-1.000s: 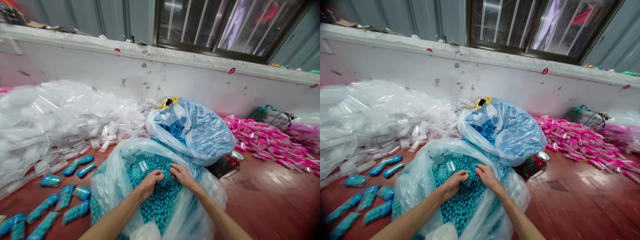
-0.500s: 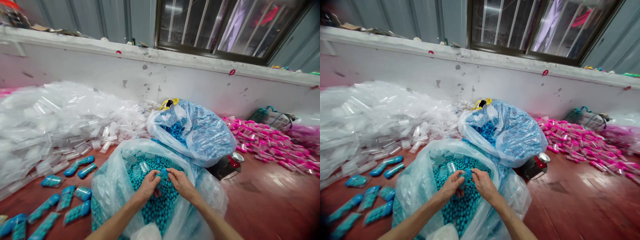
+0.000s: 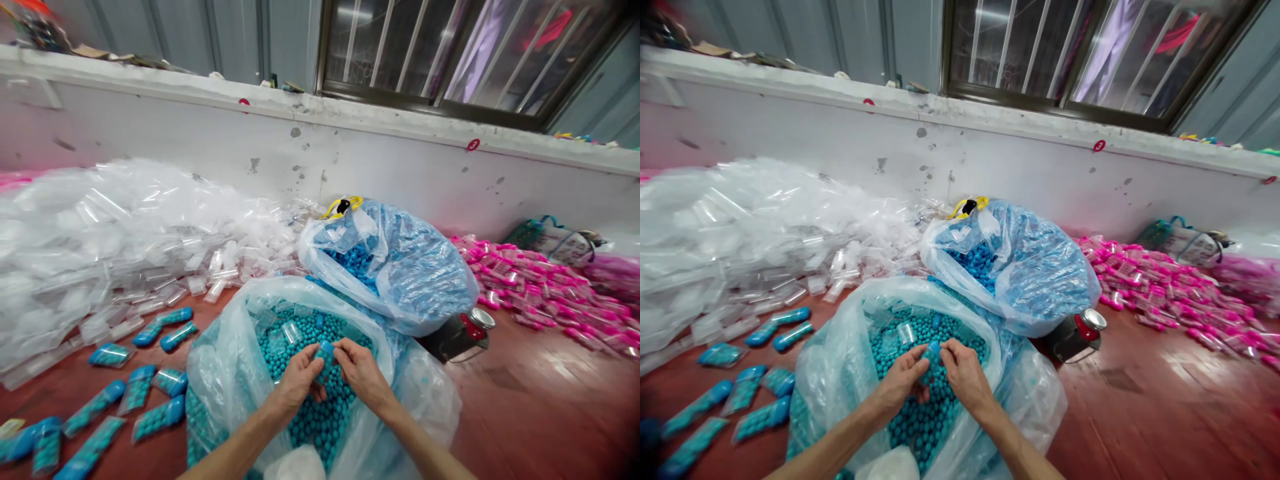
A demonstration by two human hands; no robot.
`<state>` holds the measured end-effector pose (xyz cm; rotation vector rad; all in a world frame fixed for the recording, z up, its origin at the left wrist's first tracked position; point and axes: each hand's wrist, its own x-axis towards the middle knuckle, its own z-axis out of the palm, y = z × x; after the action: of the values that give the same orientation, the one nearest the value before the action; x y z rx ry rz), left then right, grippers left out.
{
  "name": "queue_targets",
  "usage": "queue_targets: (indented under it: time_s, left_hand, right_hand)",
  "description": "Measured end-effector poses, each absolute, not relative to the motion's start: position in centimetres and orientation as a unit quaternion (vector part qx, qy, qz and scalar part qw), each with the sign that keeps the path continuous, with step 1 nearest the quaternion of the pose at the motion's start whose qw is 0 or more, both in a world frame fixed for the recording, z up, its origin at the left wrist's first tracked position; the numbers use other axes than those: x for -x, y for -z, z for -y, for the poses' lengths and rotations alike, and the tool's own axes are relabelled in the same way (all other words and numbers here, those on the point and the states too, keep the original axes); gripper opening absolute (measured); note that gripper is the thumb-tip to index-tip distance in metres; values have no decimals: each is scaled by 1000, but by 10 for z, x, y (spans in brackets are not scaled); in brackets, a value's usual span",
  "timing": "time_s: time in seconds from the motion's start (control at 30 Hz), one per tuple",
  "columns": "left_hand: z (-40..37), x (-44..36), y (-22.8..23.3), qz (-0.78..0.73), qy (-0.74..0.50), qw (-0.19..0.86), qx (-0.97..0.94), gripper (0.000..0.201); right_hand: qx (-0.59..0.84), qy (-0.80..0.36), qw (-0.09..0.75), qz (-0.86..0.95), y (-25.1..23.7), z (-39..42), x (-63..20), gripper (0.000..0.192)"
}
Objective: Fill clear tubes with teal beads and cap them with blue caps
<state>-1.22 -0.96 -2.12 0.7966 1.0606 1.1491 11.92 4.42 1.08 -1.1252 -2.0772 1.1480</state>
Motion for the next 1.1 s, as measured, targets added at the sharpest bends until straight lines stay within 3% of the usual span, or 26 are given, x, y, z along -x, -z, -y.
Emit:
queue_targets:
  time_s: [0.23, 0.47, 0.67, 0.83, 0.93, 1.0, 1.1]
  left_hand:
    - [16, 7, 12, -480, -521, 647, -283, 84]
    - [19, 3, 11, -500, -526, 641, -250, 81]
    - [21, 5, 6, -524, -525, 604, -292, 64]
    - [22, 12, 10, -559, -501, 582, -313, 56]
    - [23, 24, 12, -570, -454, 587, -353, 55]
    - [24, 30, 10, -560, -431, 599, -377, 52]
    - [25, 32, 5, -539, -411, 611, -408, 47]
  right_hand:
    - [375, -414, 228, 798, -14, -41, -127, 32]
    - [420, -287, 277, 815, 2, -23, -122, 37]
    - [357, -390, 262, 808, -3, -26, -124, 33]
    - [365, -392, 261, 803, 5, -23, -128, 32]
    - [369, -507, 212, 749, 7, -30, -132, 35]
    - [370, -602, 196, 680, 4, -39, -132, 41]
    - [368, -669, 234, 602, -4, -50, -125, 66]
